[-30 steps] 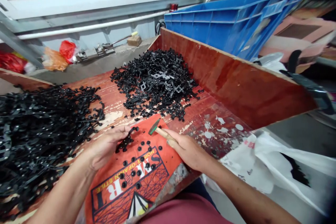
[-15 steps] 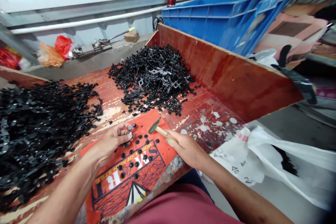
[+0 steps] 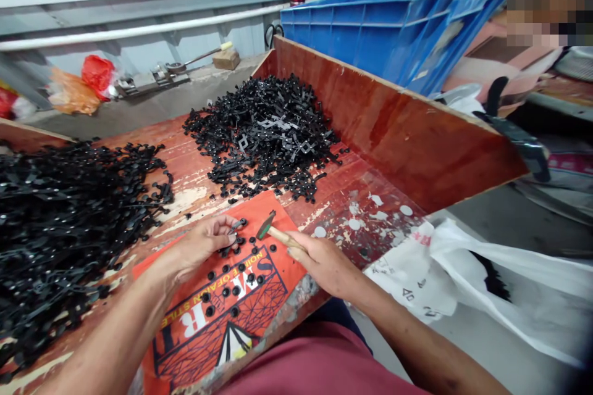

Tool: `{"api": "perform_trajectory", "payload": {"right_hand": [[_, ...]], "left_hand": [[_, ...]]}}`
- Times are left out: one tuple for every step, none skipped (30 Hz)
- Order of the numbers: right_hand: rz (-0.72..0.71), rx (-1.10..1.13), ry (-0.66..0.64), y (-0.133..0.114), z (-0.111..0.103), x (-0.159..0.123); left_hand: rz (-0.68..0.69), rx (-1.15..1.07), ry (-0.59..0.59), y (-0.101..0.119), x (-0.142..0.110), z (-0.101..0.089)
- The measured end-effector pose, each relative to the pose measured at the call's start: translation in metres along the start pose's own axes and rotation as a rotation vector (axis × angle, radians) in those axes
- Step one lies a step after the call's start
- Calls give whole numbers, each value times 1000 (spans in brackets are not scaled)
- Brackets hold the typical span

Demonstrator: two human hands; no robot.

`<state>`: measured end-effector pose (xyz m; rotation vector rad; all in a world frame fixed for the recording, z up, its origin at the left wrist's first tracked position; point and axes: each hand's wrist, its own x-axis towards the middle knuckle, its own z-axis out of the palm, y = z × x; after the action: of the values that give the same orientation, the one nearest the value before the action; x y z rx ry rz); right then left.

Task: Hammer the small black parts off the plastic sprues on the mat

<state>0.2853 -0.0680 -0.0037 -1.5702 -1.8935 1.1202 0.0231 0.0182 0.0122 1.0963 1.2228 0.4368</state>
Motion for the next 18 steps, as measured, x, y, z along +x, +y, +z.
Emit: {"api": "perform_trajectory", "payload": {"right_hand": [[-1,-5,-1,0,0,0],[-3,-12,-2,0,0,0],[-5,-21,-2,0,0,0],[-7,-32,-1,0,0,-1],[-10,-45,-2,1,0,-1],[-13,-59,-4,1,1,0],[-14,-76,-2,0,0,0],[-18,-95,1,-2,0,0],[-27,-114,9,-4,-2,1],[-41,-132,18,-8,-4,1],[-62,-146,32,-12,-6,2],[-95,-157,54,-17,-8,3],[-138,-169,83,-23,-9,4],[-184,-184,115,-28,-10,4],[-223,-203,150,-31,-10,5],[-254,-227,176,-34,-8,5],[-274,-256,185,-35,-5,6],[-279,-293,174,-35,-2,7]], "left_hand": [[3,11,4,0,1,0],[7,23,8,0,1,0],[12,32,11,-1,2,0],[18,36,12,-1,3,-1],[23,37,12,-2,4,-1],[25,36,9,-3,4,-1],[24,34,8,-5,5,-1],[25,31,10,-7,6,-1],[27,28,17,-9,7,-1],[32,26,27,-10,7,-1],[42,22,39,-11,7,0],[54,16,48,-12,7,0],[63,11,49,-12,7,1],[65,5,41,-11,6,1],[60,-5,26,-10,6,1],[53,-19,10,-9,6,1],[44,-36,-7,-7,5,1],[33,-54,-22,-6,5,1]]}}
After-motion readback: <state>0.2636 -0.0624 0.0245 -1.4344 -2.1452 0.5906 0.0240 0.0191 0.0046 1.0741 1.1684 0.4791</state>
